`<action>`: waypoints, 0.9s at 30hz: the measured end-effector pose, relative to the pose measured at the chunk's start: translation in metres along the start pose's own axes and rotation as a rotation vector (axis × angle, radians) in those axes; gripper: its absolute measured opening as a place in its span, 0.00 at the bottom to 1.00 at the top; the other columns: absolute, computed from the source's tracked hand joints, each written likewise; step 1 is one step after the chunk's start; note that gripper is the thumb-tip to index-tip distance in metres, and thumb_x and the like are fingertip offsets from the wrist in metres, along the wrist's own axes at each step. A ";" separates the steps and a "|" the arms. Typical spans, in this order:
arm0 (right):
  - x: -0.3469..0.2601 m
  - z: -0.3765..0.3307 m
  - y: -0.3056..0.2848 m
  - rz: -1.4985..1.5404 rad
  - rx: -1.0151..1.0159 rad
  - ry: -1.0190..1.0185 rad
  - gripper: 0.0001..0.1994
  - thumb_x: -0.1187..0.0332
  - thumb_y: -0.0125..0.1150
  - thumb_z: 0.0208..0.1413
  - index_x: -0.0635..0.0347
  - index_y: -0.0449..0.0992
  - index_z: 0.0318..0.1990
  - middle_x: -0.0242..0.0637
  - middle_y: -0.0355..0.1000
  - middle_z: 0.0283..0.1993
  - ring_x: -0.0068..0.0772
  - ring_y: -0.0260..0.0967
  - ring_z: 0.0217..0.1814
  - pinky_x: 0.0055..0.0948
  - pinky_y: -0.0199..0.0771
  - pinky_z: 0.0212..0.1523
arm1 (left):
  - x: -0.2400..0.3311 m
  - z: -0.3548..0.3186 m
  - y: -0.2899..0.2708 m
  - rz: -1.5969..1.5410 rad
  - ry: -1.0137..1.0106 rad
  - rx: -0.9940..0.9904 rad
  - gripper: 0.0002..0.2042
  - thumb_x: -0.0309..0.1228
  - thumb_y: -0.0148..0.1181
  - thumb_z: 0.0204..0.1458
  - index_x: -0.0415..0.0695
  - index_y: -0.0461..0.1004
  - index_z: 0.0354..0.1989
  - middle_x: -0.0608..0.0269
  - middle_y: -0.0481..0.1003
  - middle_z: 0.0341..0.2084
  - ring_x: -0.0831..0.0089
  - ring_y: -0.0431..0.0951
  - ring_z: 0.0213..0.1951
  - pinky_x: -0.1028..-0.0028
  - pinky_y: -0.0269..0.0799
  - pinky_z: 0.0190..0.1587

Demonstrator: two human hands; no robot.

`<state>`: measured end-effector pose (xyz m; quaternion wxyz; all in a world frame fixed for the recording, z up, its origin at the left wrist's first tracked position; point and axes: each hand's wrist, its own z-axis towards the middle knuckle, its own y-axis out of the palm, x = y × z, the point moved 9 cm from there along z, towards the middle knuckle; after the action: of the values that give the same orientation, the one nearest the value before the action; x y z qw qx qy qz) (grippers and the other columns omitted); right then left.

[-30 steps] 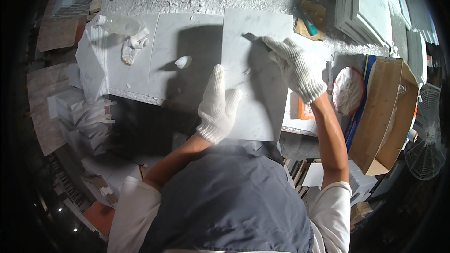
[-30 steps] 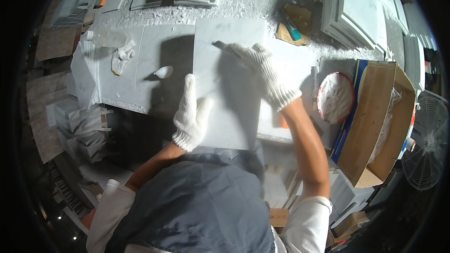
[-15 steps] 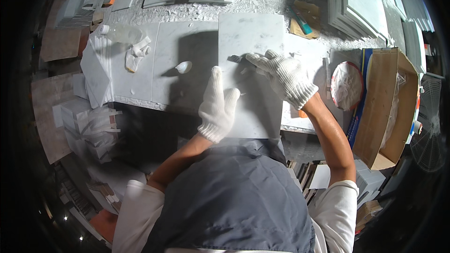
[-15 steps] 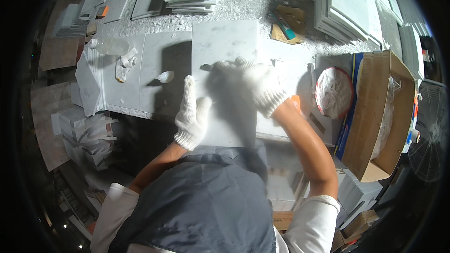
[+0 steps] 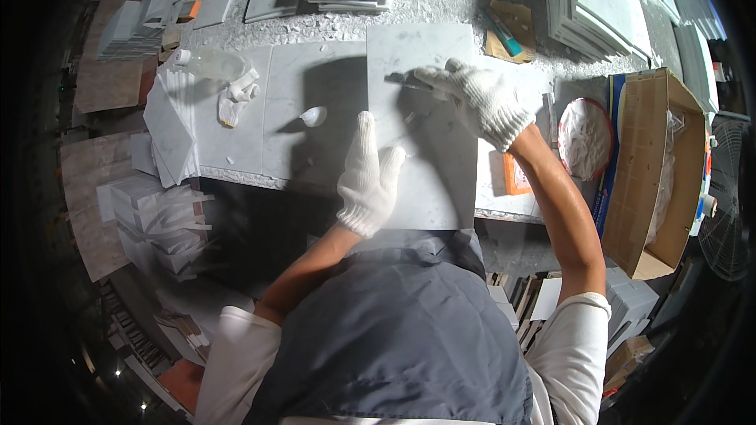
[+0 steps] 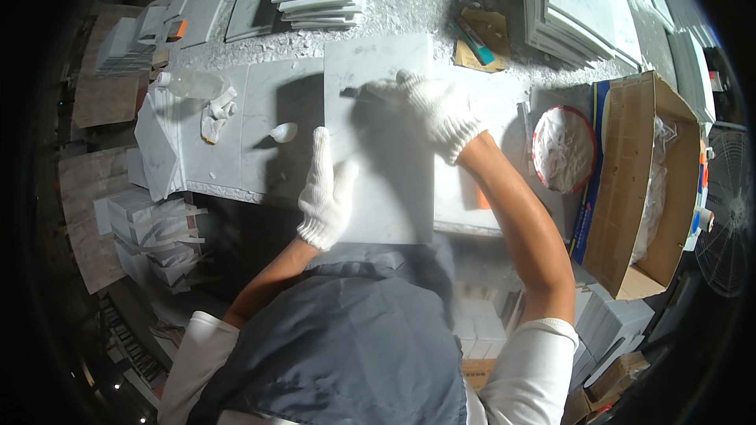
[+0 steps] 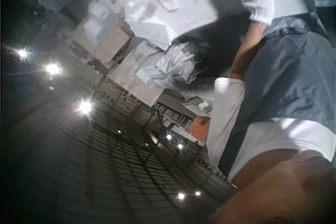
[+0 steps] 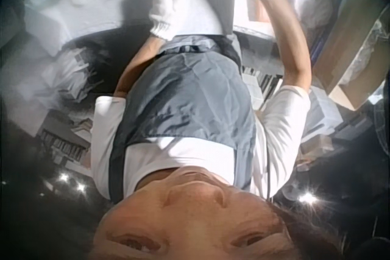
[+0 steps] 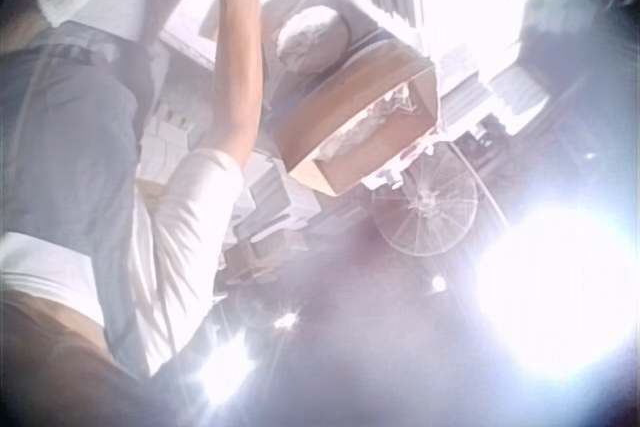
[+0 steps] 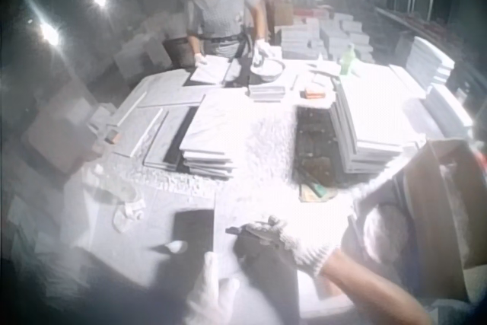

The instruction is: The person applies a liquid from a small bottle onto a white stone tile and spreads it with a metal scraper. They then use an orange abrasive block to rub the tile surface and edges, repeating the process on multiple tiles. Finished tiles are stacked on the table.

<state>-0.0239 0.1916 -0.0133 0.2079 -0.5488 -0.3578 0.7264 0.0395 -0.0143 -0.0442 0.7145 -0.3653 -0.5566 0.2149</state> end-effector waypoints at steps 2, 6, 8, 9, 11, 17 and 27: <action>-0.006 0.001 0.000 -0.038 0.010 -0.077 0.23 0.75 0.53 0.64 0.45 0.77 0.64 0.44 0.80 0.48 0.44 0.81 0.41 0.36 0.81 0.42 | 0.000 0.000 0.000 0.000 -0.007 0.003 0.37 0.42 0.60 0.65 0.35 0.52 0.76 0.40 0.61 0.71 0.46 0.66 0.69 0.58 0.64 0.69; 0.009 0.001 0.011 0.105 -0.045 0.046 0.24 0.76 0.52 0.64 0.42 0.77 0.65 0.44 0.80 0.51 0.44 0.81 0.40 0.37 0.81 0.42 | 0.000 0.001 0.001 0.021 -0.006 0.002 0.37 0.41 0.60 0.65 0.35 0.52 0.76 0.40 0.61 0.71 0.46 0.67 0.69 0.58 0.65 0.69; 0.009 0.000 0.006 0.089 0.010 0.027 0.24 0.75 0.51 0.64 0.42 0.77 0.65 0.43 0.80 0.50 0.44 0.80 0.39 0.37 0.81 0.41 | 0.000 0.001 0.000 0.010 0.006 0.010 0.37 0.41 0.60 0.65 0.36 0.52 0.76 0.40 0.61 0.71 0.46 0.67 0.69 0.58 0.65 0.69; -0.002 -0.001 0.000 0.012 0.090 -0.082 0.24 0.75 0.51 0.64 0.42 0.77 0.65 0.42 0.80 0.48 0.43 0.80 0.38 0.37 0.81 0.41 | -0.001 0.000 0.000 0.016 0.007 0.010 0.37 0.41 0.60 0.65 0.36 0.52 0.76 0.40 0.61 0.71 0.46 0.66 0.69 0.58 0.65 0.69; -0.010 -0.001 -0.003 -0.033 0.103 -0.162 0.23 0.74 0.51 0.65 0.43 0.77 0.65 0.42 0.80 0.46 0.43 0.80 0.38 0.36 0.81 0.42 | -0.002 -0.002 0.001 0.026 0.009 0.013 0.37 0.41 0.60 0.65 0.36 0.52 0.76 0.40 0.61 0.71 0.46 0.66 0.69 0.58 0.65 0.69; -0.007 -0.001 -0.005 0.083 -0.007 -0.014 0.21 0.71 0.51 0.67 0.46 0.77 0.65 0.45 0.80 0.47 0.44 0.80 0.44 0.35 0.81 0.47 | 0.006 0.006 -0.003 0.025 0.052 0.045 0.36 0.40 0.60 0.65 0.36 0.54 0.75 0.40 0.63 0.70 0.43 0.66 0.69 0.57 0.64 0.69; 0.052 -0.136 -0.045 1.018 0.452 0.535 0.25 0.66 0.55 0.72 0.66 0.65 0.72 0.25 0.72 0.32 0.12 0.64 0.27 0.13 0.70 0.33 | 0.109 -0.008 0.038 0.647 0.997 -0.330 0.29 0.47 0.47 0.66 0.38 0.65 0.68 0.49 0.67 0.67 0.56 0.64 0.70 0.55 0.63 0.71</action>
<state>0.0846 0.2975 -0.0327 0.0286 -0.7562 0.1762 0.6295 0.0826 0.0853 -0.0043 0.7214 -0.6779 -0.0423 0.1352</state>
